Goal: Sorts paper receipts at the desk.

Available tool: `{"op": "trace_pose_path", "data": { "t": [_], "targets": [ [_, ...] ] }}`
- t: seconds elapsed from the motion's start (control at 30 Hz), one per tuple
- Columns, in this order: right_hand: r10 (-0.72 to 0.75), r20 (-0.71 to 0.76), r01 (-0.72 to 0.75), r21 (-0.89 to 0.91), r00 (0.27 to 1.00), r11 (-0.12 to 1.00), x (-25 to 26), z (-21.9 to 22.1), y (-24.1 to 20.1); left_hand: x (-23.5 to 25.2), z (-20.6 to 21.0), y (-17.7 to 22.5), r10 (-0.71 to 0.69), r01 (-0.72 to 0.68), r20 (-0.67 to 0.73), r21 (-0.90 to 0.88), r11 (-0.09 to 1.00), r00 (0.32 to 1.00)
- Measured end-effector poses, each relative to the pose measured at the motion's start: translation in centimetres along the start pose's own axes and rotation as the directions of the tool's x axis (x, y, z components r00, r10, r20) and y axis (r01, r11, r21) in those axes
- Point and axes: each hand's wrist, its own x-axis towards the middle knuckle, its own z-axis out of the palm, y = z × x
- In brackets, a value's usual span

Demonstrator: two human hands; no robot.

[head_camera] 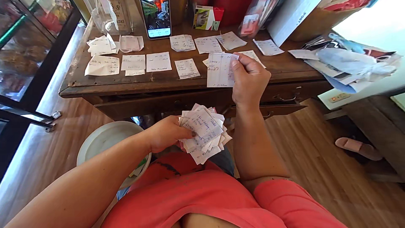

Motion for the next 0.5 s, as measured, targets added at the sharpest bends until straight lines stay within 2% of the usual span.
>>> {"op": "trace_pose_path", "data": {
  "t": [0.5],
  "targets": [
    [-0.01, 0.023, 0.011, -0.027, 1.0, 1.0, -0.07, -0.17, 0.06, 0.02, 0.37, 0.03, 0.006, -0.006, -0.003, 0.039, 0.999, 1.0]
  ]
}}
